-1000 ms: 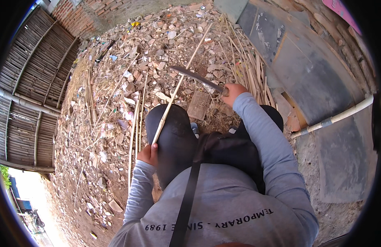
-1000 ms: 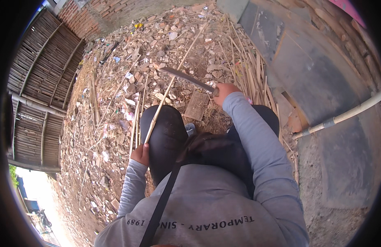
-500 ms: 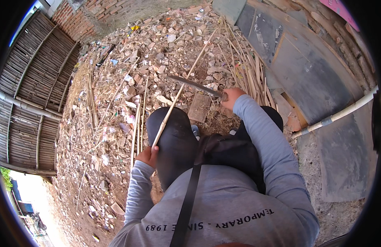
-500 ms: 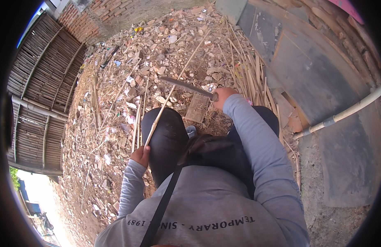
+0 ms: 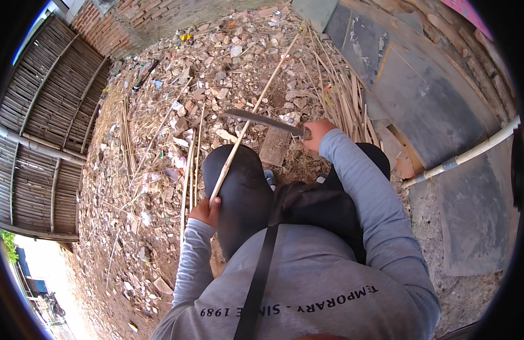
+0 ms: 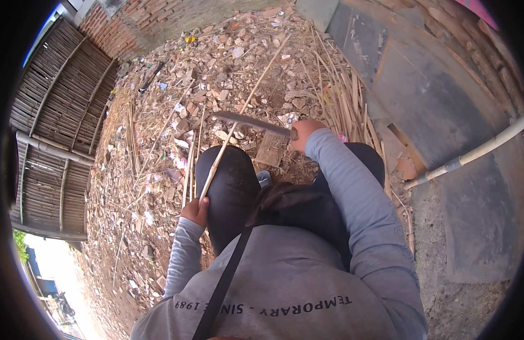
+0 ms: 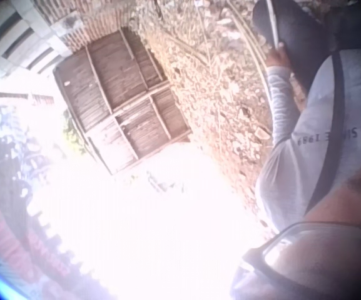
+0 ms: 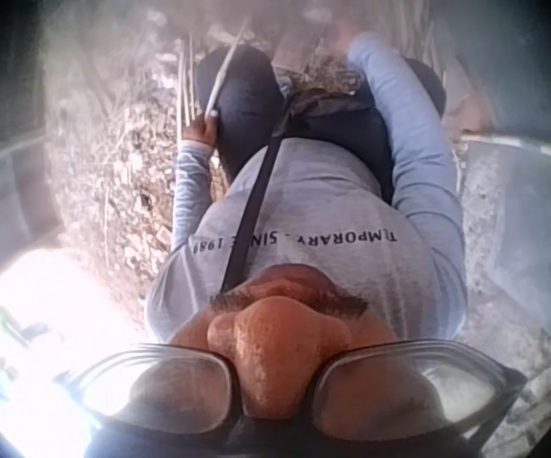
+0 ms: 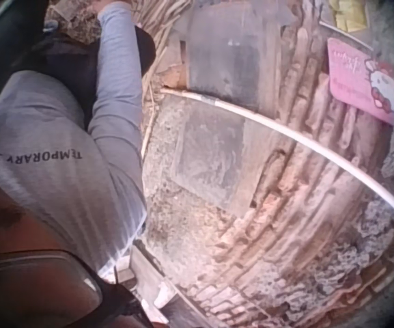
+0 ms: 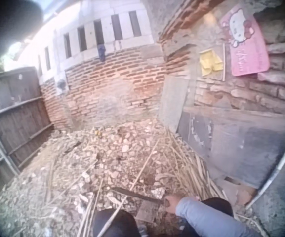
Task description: The person shaves a thin bamboo stick using a machete to smooth the surface while sitting in a cluttered yard.
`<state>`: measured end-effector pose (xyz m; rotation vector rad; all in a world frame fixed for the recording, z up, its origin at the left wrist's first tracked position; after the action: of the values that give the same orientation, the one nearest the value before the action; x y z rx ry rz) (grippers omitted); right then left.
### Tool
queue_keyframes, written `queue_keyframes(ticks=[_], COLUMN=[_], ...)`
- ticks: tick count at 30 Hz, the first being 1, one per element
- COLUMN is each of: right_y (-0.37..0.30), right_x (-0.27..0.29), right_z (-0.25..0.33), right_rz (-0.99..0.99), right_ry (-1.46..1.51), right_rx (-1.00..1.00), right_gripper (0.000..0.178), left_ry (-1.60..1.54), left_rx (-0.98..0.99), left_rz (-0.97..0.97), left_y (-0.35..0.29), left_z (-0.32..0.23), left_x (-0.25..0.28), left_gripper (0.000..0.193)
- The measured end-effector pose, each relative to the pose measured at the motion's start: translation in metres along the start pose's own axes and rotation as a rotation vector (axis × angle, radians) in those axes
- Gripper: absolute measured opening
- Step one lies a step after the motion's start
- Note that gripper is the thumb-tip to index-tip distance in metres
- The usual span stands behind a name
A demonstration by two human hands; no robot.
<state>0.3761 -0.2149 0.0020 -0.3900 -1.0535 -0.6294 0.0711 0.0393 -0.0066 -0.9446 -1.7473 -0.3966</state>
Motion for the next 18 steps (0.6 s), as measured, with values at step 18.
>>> queue_keyframes(ticks=[18], right_y=[-0.004], right_x=[-0.006], right_z=[0.014], right_rz=[0.034], right_ry=[-0.001], right_rx=[0.085], right_gripper=[0.031], left_ry=[-0.084], left_rx=[-0.072], left_rz=[-0.074], left_y=[-0.002], left_z=[-0.002], left_x=[0.000], left_gripper=[0.052])
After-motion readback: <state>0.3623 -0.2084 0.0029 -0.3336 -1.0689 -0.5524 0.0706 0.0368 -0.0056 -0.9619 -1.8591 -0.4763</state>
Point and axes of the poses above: each hand's wrist, its own y-axis towards the middle knuckle, its own x-axis out of the back of the hand, z = x × y, the point moved 8 cm from there along y, towards the middle knuckle, and after that the axes turned 6 degrees about x, right-handed, at the moved point
